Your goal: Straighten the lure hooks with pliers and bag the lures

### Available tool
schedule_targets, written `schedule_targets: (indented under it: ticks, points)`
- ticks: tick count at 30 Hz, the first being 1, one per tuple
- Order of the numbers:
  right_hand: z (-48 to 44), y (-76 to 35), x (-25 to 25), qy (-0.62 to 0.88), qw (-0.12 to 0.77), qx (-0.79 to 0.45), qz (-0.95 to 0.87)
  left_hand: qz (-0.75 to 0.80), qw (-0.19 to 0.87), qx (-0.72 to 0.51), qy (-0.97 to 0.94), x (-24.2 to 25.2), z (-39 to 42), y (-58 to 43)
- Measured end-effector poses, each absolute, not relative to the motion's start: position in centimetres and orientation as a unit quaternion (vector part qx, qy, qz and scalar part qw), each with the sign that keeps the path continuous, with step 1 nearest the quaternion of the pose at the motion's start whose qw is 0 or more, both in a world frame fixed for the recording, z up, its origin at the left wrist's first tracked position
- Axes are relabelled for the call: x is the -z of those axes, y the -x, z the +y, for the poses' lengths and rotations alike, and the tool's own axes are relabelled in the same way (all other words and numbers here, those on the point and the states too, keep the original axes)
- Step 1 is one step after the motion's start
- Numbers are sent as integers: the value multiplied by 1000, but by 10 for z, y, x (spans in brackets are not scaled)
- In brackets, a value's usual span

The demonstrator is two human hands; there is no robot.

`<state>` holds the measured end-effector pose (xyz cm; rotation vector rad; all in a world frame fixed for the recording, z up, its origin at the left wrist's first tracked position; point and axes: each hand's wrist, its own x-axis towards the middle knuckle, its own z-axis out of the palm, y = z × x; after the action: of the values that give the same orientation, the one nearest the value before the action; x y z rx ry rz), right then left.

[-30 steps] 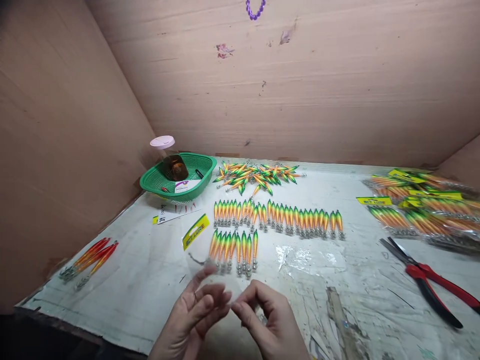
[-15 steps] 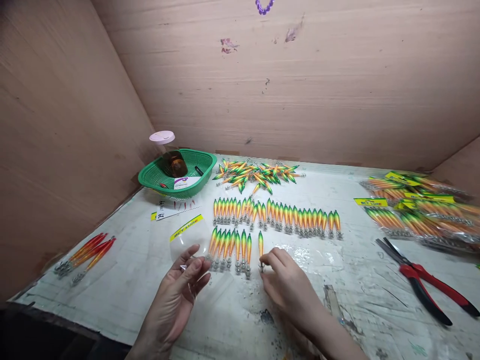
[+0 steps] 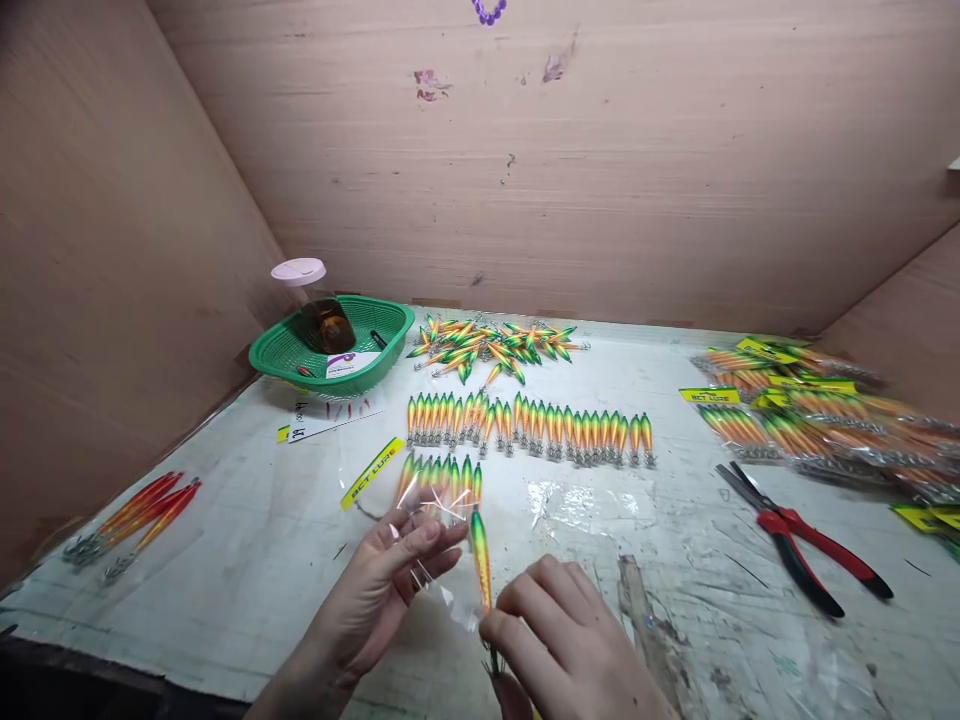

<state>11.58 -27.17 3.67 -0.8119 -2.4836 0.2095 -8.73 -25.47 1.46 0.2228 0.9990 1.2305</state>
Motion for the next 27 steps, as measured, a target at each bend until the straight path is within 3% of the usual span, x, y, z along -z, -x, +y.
schedule_targets:
  ticks: [11,17,24,27]
  points:
    - [-272,-127,-50,285,220,-61,-931,437,737,-449,-252,-29,-235,100]
    - [-261,-139,-45,298,300,-28,-906,403,764,-418,-280,-36,-221,105]
    - [-255,-132,-53,325,290,-36,-899,352,825,-340,-282,-35,-212,102]
    - [-251,-120,-48,332,302,-31,-893,319,831,-375,-257,-25,-210,98]
